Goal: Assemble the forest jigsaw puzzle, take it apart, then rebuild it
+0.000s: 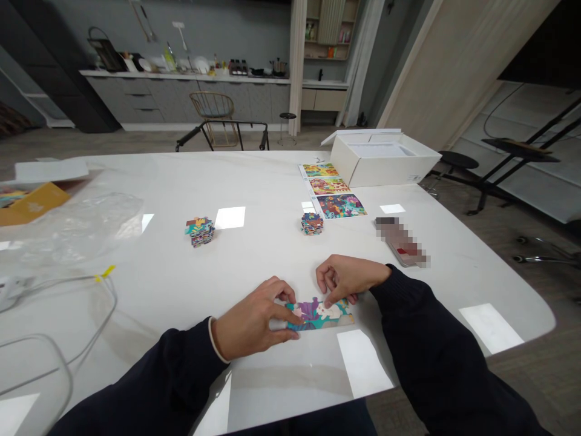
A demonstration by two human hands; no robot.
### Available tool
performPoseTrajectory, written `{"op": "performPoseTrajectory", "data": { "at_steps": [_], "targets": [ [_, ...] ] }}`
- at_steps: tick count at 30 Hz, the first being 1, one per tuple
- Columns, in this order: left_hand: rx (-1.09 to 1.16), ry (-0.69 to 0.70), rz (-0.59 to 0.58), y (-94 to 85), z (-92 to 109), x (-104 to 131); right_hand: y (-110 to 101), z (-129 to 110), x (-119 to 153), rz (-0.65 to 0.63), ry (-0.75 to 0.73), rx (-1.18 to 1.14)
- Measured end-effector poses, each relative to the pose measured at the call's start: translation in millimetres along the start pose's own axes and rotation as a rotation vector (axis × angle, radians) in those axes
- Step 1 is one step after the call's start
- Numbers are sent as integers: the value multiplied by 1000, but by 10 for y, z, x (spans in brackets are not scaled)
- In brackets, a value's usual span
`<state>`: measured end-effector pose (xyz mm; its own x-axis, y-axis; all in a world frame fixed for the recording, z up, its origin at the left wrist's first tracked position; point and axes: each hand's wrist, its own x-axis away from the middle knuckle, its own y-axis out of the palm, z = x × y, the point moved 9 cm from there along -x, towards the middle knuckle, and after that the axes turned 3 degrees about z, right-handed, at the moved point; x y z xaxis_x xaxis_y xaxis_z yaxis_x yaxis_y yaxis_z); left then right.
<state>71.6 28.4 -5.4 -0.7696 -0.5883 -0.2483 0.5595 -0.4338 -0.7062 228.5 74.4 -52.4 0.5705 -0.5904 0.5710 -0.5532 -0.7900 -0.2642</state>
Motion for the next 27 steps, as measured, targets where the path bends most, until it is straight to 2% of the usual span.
{"op": "performPoseTrajectory", "data": {
  "at_steps": [9,20,27],
  "targets": [
    [-24,-24,-18,3,34,5,-1,15,-23,-2,-23,-14],
    [-99,14,-59,22,119,27,-4,17,-21,14,-9,-3],
    [-41,49,-49,28,143,12,14,-22,2,-5,-30,7]
  ]
}}
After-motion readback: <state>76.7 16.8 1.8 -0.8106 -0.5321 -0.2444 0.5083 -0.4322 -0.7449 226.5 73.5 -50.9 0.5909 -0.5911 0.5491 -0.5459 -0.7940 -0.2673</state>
